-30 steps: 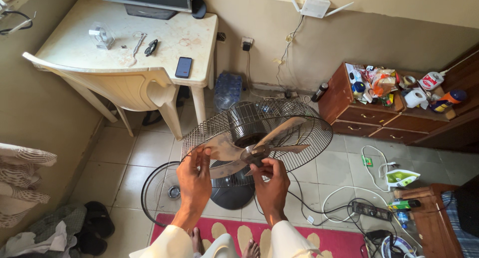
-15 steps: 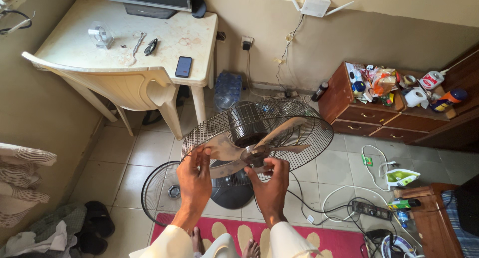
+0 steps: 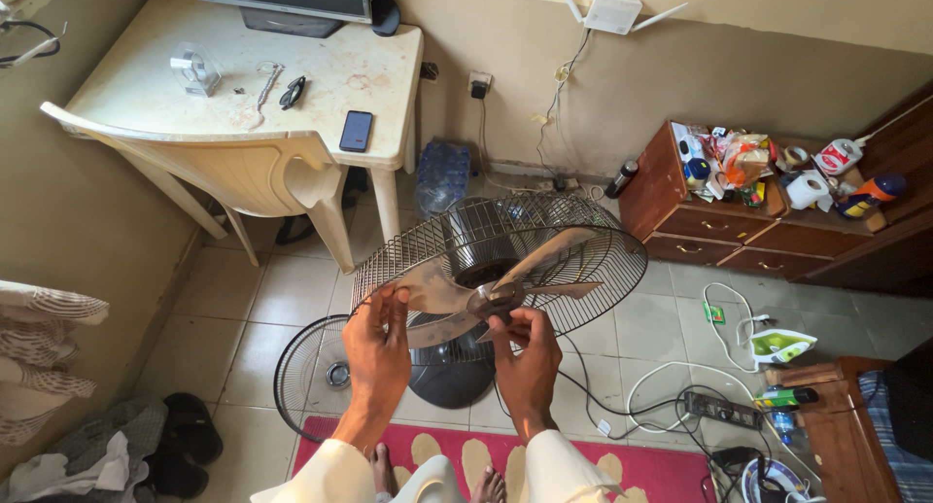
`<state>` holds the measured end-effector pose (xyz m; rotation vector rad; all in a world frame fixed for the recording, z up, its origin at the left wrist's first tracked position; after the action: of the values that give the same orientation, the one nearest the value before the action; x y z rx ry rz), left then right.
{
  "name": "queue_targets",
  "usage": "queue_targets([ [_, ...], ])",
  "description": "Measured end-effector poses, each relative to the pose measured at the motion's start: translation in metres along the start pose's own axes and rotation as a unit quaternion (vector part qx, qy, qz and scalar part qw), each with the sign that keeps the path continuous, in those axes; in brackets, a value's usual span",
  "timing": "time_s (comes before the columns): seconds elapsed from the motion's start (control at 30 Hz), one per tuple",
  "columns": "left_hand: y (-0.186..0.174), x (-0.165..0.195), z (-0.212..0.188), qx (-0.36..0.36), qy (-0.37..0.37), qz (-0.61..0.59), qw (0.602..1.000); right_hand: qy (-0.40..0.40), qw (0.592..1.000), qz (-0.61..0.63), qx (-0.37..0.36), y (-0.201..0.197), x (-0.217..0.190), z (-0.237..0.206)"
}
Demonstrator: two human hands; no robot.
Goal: The person kneels in front of a standing electric fan and removes the front grille by hand, then detaches the fan blades and hub from the motor. They then place the blades back onto the motor shaft and reattach the front grille, pressing it into place.
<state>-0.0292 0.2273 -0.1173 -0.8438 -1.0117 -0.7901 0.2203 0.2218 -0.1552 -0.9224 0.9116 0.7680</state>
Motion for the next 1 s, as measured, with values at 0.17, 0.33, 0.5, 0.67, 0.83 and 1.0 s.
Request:
queue_targets([
  [0.17, 0.0, 0.001, 0.0, -0.003, 0.0, -0.017, 1.0, 0.032, 0.999, -0.021, -0.021, 0.005, 0.011, -0.002],
  [0.33, 0.0, 0.002, 0.0, -0.001, 0.001, -0.002, 1.0, 0.052, 0.997, 0.021, -0.046, 0.01, 0.015, -0.001],
  [0.5, 0.0, 0.004, 0.0, -0.007, 0.013, -0.003, 1.0, 0.037, 0.999, -0.008, -0.032, 0.004, 0.004, -0.002],
  [0.67, 0.0, 0.001, -0.001, -0.005, -0.005, 0.006, 1.0, -0.111, 0.993, -0.035, -0.014, 0.001, -0.031, -0.003],
  [0.83, -0.001, 0.001, 0.0, -0.004, -0.006, 0.007, 1.0, -0.072, 0.997, -0.031, -0.013, 0.003, -0.021, 0.001],
  [1.0, -0.001, 0.0, -0.001, -0.008, -0.016, 0.006, 1.0, -0.027, 0.999, -0.025, -0.019, 0.003, -0.01, 0.0],
])
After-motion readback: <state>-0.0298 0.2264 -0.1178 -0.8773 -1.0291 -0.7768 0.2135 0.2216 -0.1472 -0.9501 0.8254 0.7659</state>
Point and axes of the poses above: each hand's wrist, its own z-axis towards the middle knuckle, its own y-axis out of the palm, x = y × z, the point moved 10 cm from there along z, towards the middle knuckle, and after that the axes turned 4 degrees about -y, right-handed, at the moved point
